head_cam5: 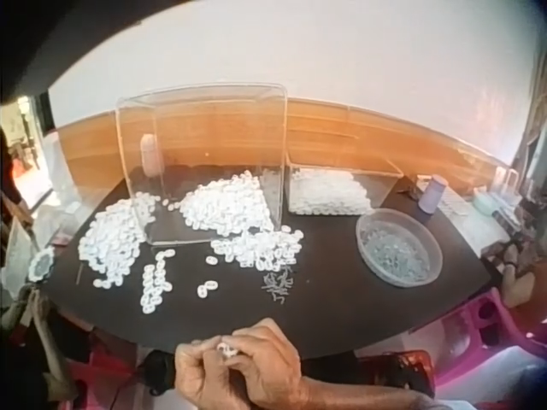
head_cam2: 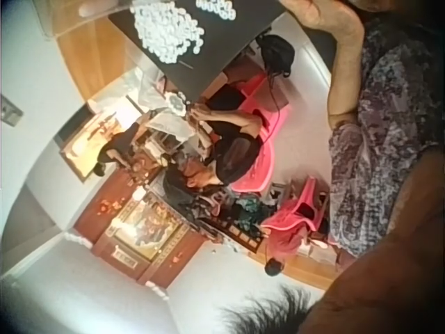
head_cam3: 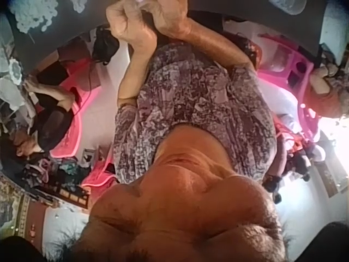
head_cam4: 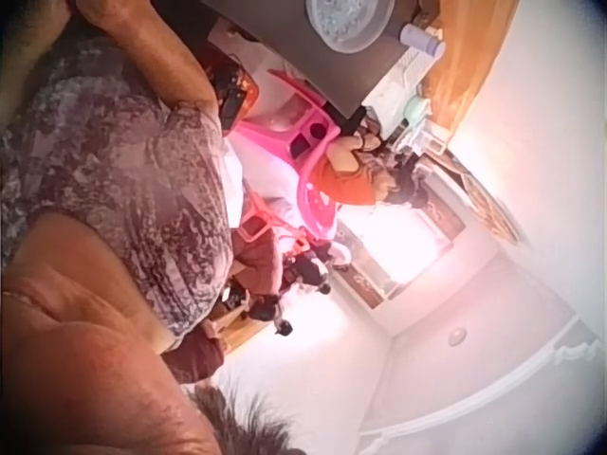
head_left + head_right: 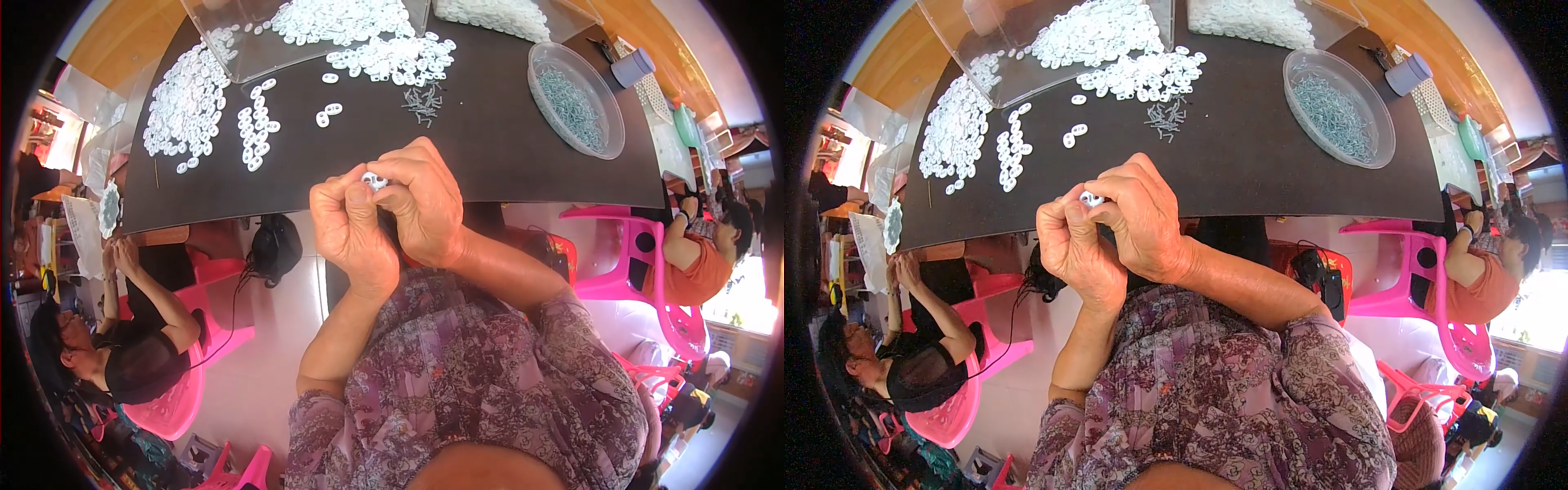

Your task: The recorder is assembling small hardware components by manually inserting metal pins into white plastic parts at a workbench.

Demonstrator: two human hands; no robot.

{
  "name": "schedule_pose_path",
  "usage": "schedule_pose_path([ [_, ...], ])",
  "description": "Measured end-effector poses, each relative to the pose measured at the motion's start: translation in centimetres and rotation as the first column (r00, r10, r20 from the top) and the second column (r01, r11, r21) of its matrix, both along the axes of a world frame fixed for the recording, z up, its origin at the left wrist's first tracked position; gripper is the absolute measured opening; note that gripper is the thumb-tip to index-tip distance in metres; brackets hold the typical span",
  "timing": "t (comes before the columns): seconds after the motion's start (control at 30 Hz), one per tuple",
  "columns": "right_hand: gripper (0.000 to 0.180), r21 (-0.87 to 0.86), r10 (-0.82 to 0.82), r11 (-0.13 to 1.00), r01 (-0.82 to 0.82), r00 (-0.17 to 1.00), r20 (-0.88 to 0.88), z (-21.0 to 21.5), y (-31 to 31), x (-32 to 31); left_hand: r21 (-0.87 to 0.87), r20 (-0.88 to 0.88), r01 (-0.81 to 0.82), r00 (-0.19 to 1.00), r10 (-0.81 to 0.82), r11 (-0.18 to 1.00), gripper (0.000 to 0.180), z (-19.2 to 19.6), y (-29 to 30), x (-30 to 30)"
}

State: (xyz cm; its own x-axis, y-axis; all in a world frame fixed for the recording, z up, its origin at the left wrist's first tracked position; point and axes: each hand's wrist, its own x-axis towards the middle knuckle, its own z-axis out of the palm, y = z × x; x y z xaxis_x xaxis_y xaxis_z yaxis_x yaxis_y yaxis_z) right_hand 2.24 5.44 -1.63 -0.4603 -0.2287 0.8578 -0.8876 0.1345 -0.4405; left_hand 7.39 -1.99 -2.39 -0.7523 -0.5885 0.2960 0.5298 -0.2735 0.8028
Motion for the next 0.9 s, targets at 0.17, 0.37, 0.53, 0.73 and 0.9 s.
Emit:
schedule_pose_path([
  [0.17, 0.018, -0.022, 0.022, 1.0, -0.021, 0.998, 0.052, -0.6, -0.5, -0.2, -0.032, 0.002, -0.031, 1.0, 0.031, 0.999, 0.016, -0.4, 0.0, -0.2],
  [0.37, 0.021, 0.048, -0.035, 0.998, 0.028, 0.987, 0.154, -1.0, 0.1, 0.0, -0.165, 0.127, 0.023, 0.992, -0.002, 0.986, 0.019, -0.7, -1.1, 0.2],
  [0.53, 0.015, 0.121, -0.155, 0.985, 0.122, 0.934, 0.323, -0.3, 3.9, -1.3, -0.62, 0.262, 0.04, 0.952, 0.159, 0.783, 0.021, -0.8, -4.4, -1.4],
  [0.73, 0.016, 0.089, -0.231, 0.972, 0.217, 0.819, 0.526, 3.2, 8.1, -5.8, -0.993, 0.054, -0.007, 0.856, 0.514, 0.116, 0.033, -0.4, -8.1, -6.7],
  [0.9, 0.017, 0.196, -0.406, 0.913, 0.357, 0.823, 0.396, 7.4, 10.1, -10.5, -0.999, 0.031, 0.049, 0.866, 0.5, -0.023, 0.017, -1.8, -8.0, -9.6],
])
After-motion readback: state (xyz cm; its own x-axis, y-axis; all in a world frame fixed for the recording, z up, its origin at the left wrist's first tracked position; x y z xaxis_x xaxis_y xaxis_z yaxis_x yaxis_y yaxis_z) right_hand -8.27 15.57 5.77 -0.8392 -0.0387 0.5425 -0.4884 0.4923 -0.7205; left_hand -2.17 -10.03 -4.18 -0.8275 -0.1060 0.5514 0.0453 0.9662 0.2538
